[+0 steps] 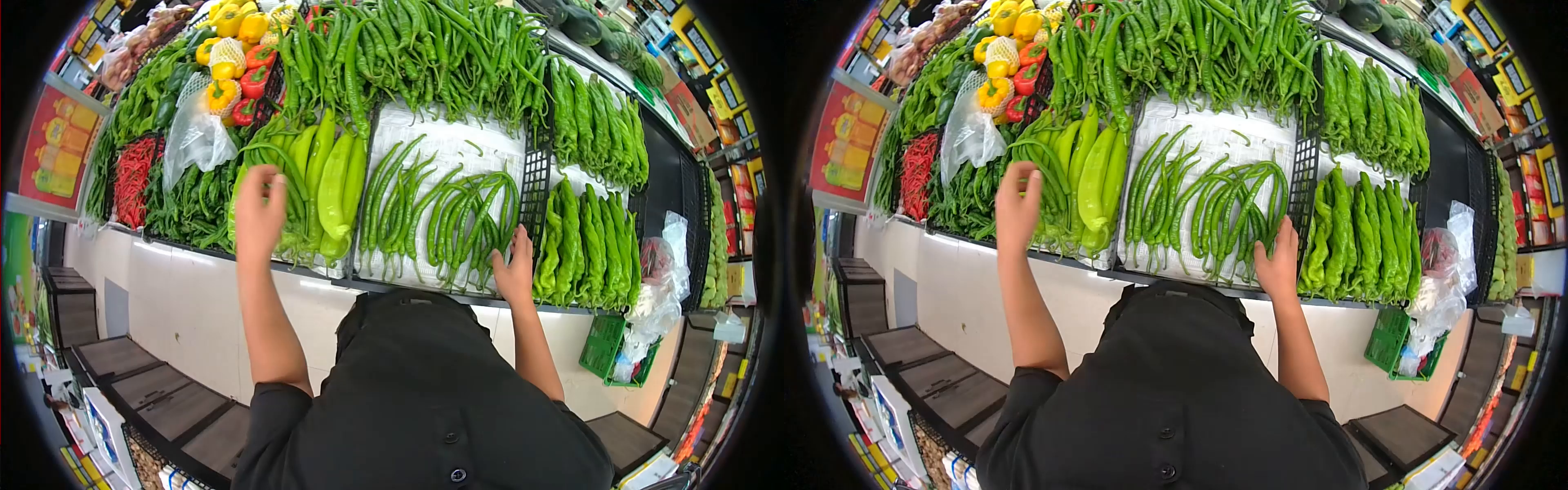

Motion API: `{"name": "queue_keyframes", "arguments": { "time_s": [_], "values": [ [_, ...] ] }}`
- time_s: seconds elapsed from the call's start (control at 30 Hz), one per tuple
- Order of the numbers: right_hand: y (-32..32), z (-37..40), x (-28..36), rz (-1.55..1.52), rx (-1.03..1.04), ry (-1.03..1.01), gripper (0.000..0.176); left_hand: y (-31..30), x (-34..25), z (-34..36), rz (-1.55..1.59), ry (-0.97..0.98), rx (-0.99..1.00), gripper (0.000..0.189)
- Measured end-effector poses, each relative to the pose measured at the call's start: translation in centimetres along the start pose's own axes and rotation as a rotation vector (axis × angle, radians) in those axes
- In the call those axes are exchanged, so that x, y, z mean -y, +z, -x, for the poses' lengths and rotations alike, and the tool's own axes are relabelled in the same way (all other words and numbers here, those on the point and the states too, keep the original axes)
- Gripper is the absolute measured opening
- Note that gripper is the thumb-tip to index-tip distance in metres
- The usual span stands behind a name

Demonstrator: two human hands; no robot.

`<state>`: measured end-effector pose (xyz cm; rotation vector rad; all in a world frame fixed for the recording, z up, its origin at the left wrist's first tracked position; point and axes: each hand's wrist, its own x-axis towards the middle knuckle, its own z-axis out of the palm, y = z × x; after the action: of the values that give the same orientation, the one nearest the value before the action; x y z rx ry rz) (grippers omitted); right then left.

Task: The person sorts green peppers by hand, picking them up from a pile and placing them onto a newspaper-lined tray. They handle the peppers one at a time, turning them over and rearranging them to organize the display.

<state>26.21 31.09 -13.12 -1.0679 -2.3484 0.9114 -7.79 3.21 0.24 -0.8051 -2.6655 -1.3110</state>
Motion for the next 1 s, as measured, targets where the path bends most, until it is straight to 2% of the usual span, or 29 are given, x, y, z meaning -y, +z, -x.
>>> {"name": "queue_keyframes", "arguments": {
  "time_s": [0.03, 0.1, 0.2, 0.33, 0.47, 0.57, 0.6, 0.7, 0.73, 0.83, 0.87, 0.97, 1.0],
  "values": [
    [-0.1, -0.1, 0.6, -0.005, 0.000, -0.016, 0.076, -0.6, 2.7, -1.1, -0.129, -0.164, -0.009, 0.037],
    [0.1, -0.3, 1.6, -0.061, 0.021, -0.047, 0.076, -0.4, 7.3, -2.4, -0.306, -0.181, -0.003, 0.061],
    [0.4, -0.3, 2.4, -0.086, 0.061, -0.105, 0.076, 1.4, 7.7, -4.0, -0.421, -0.094, -0.102, 0.087],
    [1.0, -0.2, 2.9, -0.146, 0.102, -0.126, 0.075, 1.7, 4.9, -5.3, -0.547, -0.324, 0.082, 0.104],
    [1.0, 0.3, 3.1, -0.177, 0.145, -0.132, 0.075, 1.7, 7.3, -6.4, -0.491, -0.344, 0.097, 0.110],
    [1.3, 0.8, 3.0, -0.195, 0.163, -0.142, 0.074, 1.0, 6.9, -6.8, -0.455, -0.381, 0.139, 0.112],
    [1.2, 1.0, 3.2, -0.210, 0.177, -0.136, 0.073, 0.8, 6.6, -6.9, -0.441, -0.409, 0.153, 0.109],
    [1.0, 1.3, 3.9, -0.242, 0.208, -0.126, 0.072, 0.9, 5.9, -6.4, -0.713, -0.260, 0.073, 0.101],
    [1.0, 1.4, 3.9, -0.245, 0.212, -0.128, 0.072, 1.0, 5.8, -6.0, -0.694, -0.098, -0.023, 0.080],
    [1.3, 1.4, 4.1, -0.253, 0.224, -0.150, 0.071, 1.5, 3.1, -5.6, -0.767, 0.105, 0.106, 0.058],
    [1.3, 1.5, 4.1, -0.253, 0.224, -0.157, 0.071, 2.1, 3.6, -5.6, -0.755, 0.246, 0.126, 0.037],
    [0.9, 1.2, 4.9, -0.260, 0.253, -0.177, 0.070, 3.9, 5.3, -6.2, -0.872, 0.282, 0.267, 0.028],
    [0.9, 1.3, 5.2, -0.272, 0.242, -0.184, 0.068, 3.8, 5.1, -6.1, -0.858, 0.340, 0.213, 0.023]
  ]
}}
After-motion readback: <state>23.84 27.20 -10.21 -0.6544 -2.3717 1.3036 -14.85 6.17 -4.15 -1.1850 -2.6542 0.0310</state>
